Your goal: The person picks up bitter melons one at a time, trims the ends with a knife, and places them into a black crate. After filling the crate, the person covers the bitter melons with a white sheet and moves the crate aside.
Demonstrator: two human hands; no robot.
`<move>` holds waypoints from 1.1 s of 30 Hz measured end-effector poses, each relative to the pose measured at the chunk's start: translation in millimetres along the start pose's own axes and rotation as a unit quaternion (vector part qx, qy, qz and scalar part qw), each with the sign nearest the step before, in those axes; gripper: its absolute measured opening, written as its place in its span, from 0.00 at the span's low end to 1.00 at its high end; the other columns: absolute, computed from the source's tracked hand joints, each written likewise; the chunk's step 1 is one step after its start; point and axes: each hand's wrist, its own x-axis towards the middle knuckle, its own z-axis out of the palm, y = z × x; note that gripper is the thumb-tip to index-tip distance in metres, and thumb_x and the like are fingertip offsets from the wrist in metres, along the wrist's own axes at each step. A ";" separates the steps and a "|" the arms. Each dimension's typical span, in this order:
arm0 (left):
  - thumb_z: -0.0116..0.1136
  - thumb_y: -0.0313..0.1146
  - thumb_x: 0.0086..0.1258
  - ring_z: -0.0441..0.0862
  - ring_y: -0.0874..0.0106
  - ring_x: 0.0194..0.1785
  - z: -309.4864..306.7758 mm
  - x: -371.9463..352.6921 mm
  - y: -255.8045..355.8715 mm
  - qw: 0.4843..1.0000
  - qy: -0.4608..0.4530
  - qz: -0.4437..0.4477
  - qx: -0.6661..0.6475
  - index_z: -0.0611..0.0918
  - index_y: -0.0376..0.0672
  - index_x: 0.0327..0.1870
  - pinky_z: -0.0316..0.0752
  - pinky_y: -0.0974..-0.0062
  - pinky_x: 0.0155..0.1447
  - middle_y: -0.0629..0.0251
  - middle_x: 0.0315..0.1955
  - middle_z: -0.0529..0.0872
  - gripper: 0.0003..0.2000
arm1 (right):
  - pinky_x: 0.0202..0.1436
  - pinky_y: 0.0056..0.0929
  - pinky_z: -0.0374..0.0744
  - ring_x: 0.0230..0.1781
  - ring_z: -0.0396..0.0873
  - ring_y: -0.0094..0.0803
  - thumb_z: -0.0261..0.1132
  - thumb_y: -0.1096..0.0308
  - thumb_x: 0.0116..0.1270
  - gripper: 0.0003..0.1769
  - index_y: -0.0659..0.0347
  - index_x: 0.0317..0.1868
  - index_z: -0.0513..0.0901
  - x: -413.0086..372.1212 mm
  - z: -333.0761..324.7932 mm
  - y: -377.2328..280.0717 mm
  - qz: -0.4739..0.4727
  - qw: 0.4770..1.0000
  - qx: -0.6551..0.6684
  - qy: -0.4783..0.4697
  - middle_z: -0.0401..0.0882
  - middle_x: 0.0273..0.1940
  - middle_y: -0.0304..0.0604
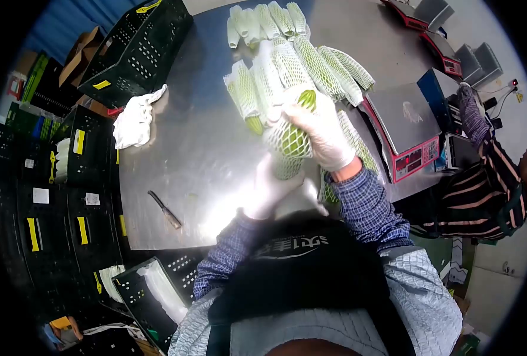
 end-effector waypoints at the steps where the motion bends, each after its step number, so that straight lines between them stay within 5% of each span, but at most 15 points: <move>1: 0.74 0.29 0.55 0.86 0.71 0.42 -0.7 -5.2 -1.5 1.000 0.005 -0.006 0.001 0.82 0.35 0.51 0.81 0.72 0.49 0.59 0.40 0.89 0.22 | 0.44 0.22 0.82 0.39 0.82 0.21 0.69 0.72 0.66 0.16 0.66 0.53 0.79 -4.6 6.1 1.2 0.000 1.000 -0.024 -0.009 0.83 0.41 0.39; 4: 0.71 0.23 0.56 0.85 0.74 0.45 -3.0 -21.9 -0.1 0.993 -0.044 -0.105 -0.039 0.82 0.34 0.53 0.80 0.74 0.51 0.61 0.44 0.88 0.21 | 0.44 0.21 0.83 0.39 0.83 0.23 0.70 0.72 0.65 0.15 0.66 0.51 0.81 -19.2 12.0 24.1 -0.042 0.991 -0.125 0.006 0.85 0.41 0.39; 5: 0.70 0.22 0.56 0.86 0.74 0.41 -5.4 -25.1 1.7 0.990 -0.061 -0.125 0.010 0.83 0.32 0.49 0.81 0.75 0.46 0.61 0.39 0.89 0.18 | 0.44 0.21 0.82 0.39 0.82 0.21 0.71 0.75 0.63 0.19 0.65 0.54 0.78 -27.7 11.8 24.9 0.014 0.998 -0.064 0.008 0.83 0.43 0.38; 8: 0.68 0.21 0.56 0.86 0.75 0.38 -5.9 -29.6 9.9 0.990 -0.083 -0.109 -0.034 0.84 0.31 0.47 0.82 0.76 0.42 0.61 0.36 0.89 0.16 | 0.46 0.20 0.81 0.42 0.80 0.20 0.71 0.76 0.62 0.24 0.65 0.58 0.75 -34.7 14.8 47.1 -0.017 0.998 -0.062 0.021 0.81 0.45 0.37; 15: 0.69 0.21 0.53 0.87 0.67 0.41 -12.1 -30.3 9.3 0.961 -0.121 -0.171 -0.178 0.81 0.32 0.54 0.83 0.72 0.47 0.57 0.40 0.88 0.23 | 0.47 0.23 0.79 0.44 0.79 0.22 0.74 0.72 0.59 0.30 0.67 0.59 0.71 -38.1 17.9 46.2 -0.055 0.943 -0.323 0.053 0.81 0.46 0.40; 18: 0.60 0.15 0.55 0.86 0.64 0.36 -4.3 -36.5 19.9 0.875 -0.059 -0.220 -0.427 0.76 0.32 0.58 0.84 0.67 0.44 0.52 0.33 0.85 0.25 | 0.49 0.24 0.80 0.45 0.80 0.23 0.74 0.71 0.58 0.32 0.69 0.60 0.70 -42.0 24.2 41.1 -0.050 0.924 -0.375 0.051 0.81 0.48 0.43; 22: 0.63 0.29 0.53 0.84 0.58 0.32 -15.6 -37.9 -27.3 0.698 -0.295 -0.142 -0.637 0.72 0.29 0.58 0.84 0.62 0.41 0.49 0.32 0.83 0.29 | 0.51 0.24 0.80 0.46 0.80 0.25 0.72 0.72 0.58 0.35 0.71 0.64 0.67 -43.6 35.9 46.3 -0.065 0.943 -0.325 0.026 0.81 0.49 0.44; 24: 0.66 0.34 0.52 0.83 0.58 0.30 -12.3 -47.3 -29.8 0.686 -0.252 -0.154 -0.665 0.73 0.28 0.56 0.83 0.64 0.40 0.49 0.32 0.84 0.29 | 0.54 0.26 0.80 0.48 0.80 0.26 0.71 0.74 0.59 0.42 0.72 0.71 0.60 -42.8 38.6 48.1 -0.091 0.960 -0.266 0.009 0.78 0.54 0.46; 26: 0.67 0.33 0.51 0.83 0.59 0.29 -12.5 -41.9 -30.3 0.647 -0.318 -0.150 -0.677 0.75 0.29 0.54 0.83 0.65 0.41 0.49 0.33 0.84 0.28 | 0.56 0.26 0.79 0.51 0.79 0.27 0.70 0.75 0.59 0.44 0.73 0.73 0.57 -39.6 34.6 48.6 -0.088 0.972 -0.217 0.011 0.76 0.57 0.48; 27: 0.69 0.34 0.51 0.83 0.60 0.32 -15.8 -40.8 -29.1 0.687 -0.308 -0.167 -0.637 0.76 0.29 0.54 0.82 0.66 0.43 0.50 0.36 0.84 0.29 | 0.58 0.27 0.79 0.53 0.79 0.29 0.69 0.76 0.59 0.48 0.72 0.76 0.51 -39.5 27.3 44.4 -0.042 0.983 -0.179 -0.022 0.73 0.61 0.50; 29: 0.71 0.34 0.50 0.85 0.61 0.36 -23.8 -39.0 -21.6 0.755 -0.291 -0.201 -0.552 0.77 0.30 0.55 0.82 0.67 0.47 0.51 0.40 0.85 0.30 | 0.58 0.27 0.79 0.52 0.79 0.29 0.69 0.75 0.60 0.50 0.72 0.77 0.48 -27.7 8.5 36.9 -0.175 0.930 -0.322 0.029 0.73 0.61 0.50; 31: 0.72 0.32 0.48 0.84 0.64 0.36 -18.4 -30.3 0.7 0.871 -0.288 -0.196 -0.347 0.75 0.31 0.58 0.81 0.70 0.42 0.52 0.37 0.85 0.32 | 0.61 0.31 0.78 0.52 0.80 0.31 0.65 0.73 0.66 0.45 0.71 0.77 0.47 -21.4 -7.9 19.6 -0.135 0.961 -0.219 0.103 0.75 0.60 0.50; 33: 0.68 0.26 0.54 0.84 0.66 0.40 -14.1 -31.3 -23.6 0.920 -0.272 -0.190 -0.209 0.74 0.32 0.60 0.81 0.71 0.46 0.54 0.42 0.85 0.30 | 0.61 0.33 0.78 0.51 0.80 0.32 0.61 0.73 0.70 0.41 0.70 0.76 0.48 -15.8 -28.1 -0.8 -0.154 0.965 -0.122 0.171 0.77 0.57 0.50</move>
